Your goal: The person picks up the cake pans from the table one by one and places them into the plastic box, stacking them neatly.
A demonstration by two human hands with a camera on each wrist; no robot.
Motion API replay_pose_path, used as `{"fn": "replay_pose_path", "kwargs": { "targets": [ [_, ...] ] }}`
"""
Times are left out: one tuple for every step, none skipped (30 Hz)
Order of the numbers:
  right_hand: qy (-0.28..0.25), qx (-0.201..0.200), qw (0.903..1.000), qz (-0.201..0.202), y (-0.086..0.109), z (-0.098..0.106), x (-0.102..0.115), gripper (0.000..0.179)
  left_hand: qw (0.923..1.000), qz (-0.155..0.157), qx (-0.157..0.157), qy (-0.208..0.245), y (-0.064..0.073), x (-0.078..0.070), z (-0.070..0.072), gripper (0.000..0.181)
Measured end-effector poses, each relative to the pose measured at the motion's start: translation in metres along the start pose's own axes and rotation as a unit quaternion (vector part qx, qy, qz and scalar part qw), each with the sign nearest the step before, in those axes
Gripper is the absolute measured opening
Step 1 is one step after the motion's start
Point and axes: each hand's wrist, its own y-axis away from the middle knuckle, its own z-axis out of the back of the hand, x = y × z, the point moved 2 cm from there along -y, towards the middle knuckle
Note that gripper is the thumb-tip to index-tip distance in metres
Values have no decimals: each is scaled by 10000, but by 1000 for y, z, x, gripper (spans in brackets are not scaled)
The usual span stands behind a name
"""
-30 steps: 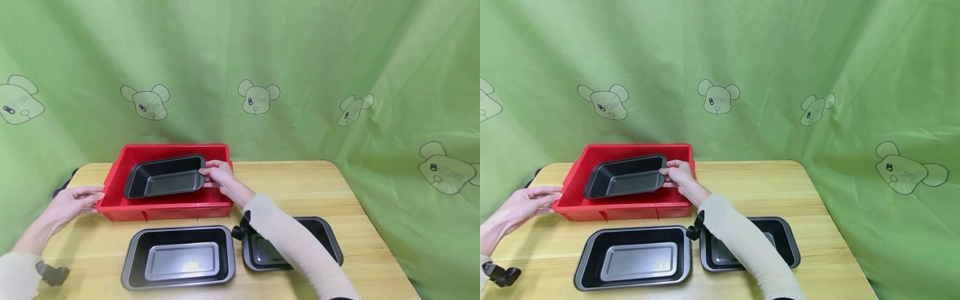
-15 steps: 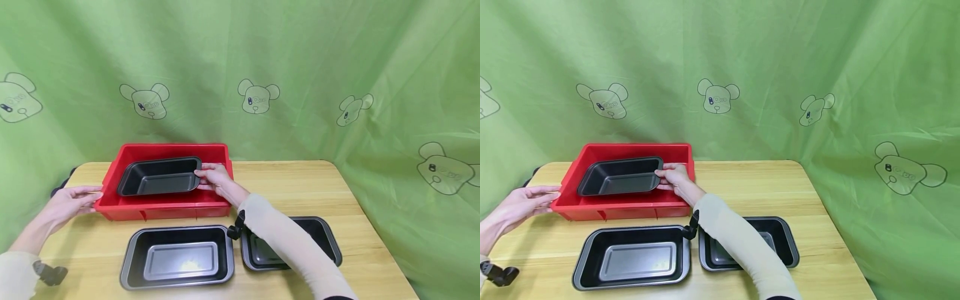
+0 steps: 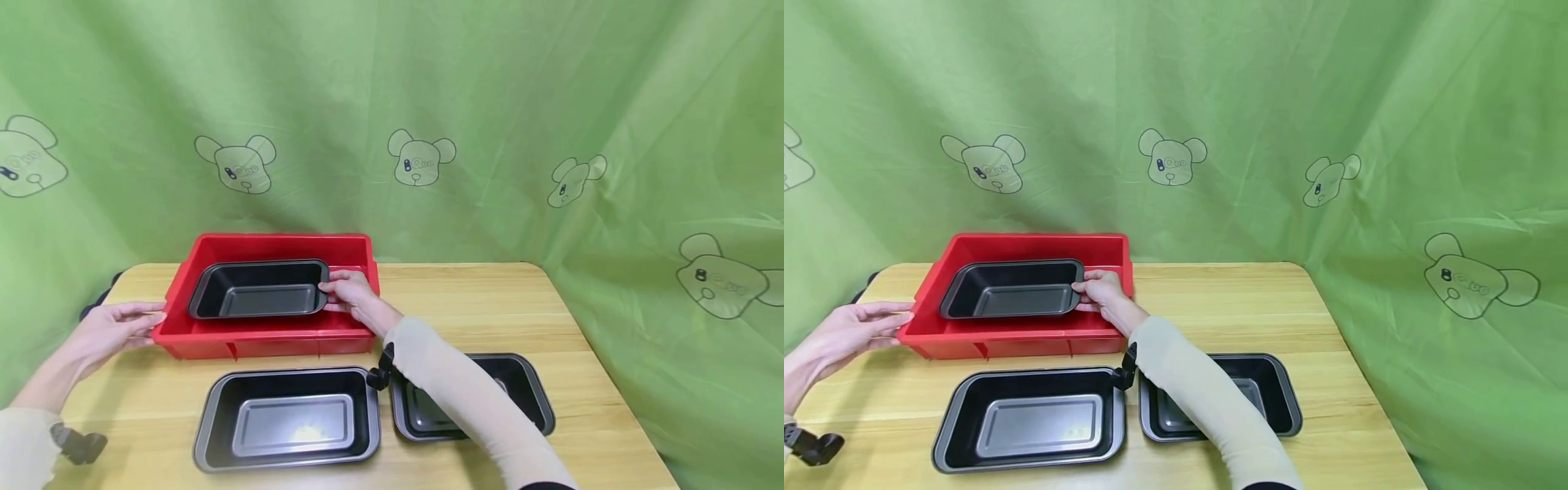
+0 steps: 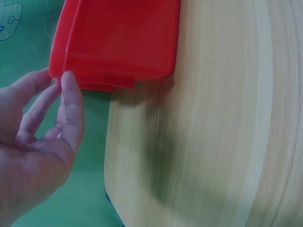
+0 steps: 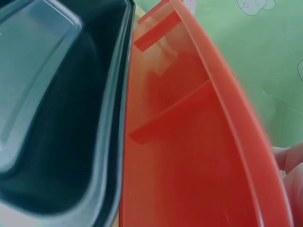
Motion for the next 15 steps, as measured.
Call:
{"fn": "replay_pose_path", "kwargs": {
  "targets": [
    [25,5,10000,-19,0,0,0,40,10000,-2,-1,-23,0,0,0,37],
    [56,-2,10000,-36,-1,0,-1,40,10000,2,0,-28,0,0,0,37],
    [85,-5,9999,-60,-1,0,-1,40,10000,5,-3,-36,0,0,0,36],
    [109,-9,9999,-84,-1,0,-2,40,10000,8,-1,-41,0,0,0,36],
    [130,-8,9999,-100,-2,0,-2,40,10000,13,-1,-38,0,1,0,35],
    [152,-7,9998,-116,-2,0,-3,40,10000,13,-2,-53,0,1,1,35],
    [174,4,9998,-137,-3,0,-3,40,10000,15,-11,-45,0,1,1,35],
    [207,18,9997,-160,-2,0,-3,40,10000,19,-18,-48,0,1,1,35],
    [233,41,9995,-185,-2,0,-3,41,10000,29,-39,-71,0,1,1,35],
    [277,59,9994,-195,-1,0,-2,42,10000,31,-34,-78,0,1,1,35],
    [324,84,9992,-206,-1,0,-1,43,10000,27,-33,-78,0,1,1,34],
    [376,109,9990,-216,1,1,0,44,10000,21,-29,-85,0,1,1,34],
    [425,131,9988,-215,2,2,1,45,10000,25,-33,-73,0,0,0,34],
    [486,154,9985,-198,4,2,3,47,10000,27,-32,-69,0,0,0,34],
    [543,164,9982,-168,5,3,4,49,10000,26,-38,-65,0,0,0,34]
  ]
}}
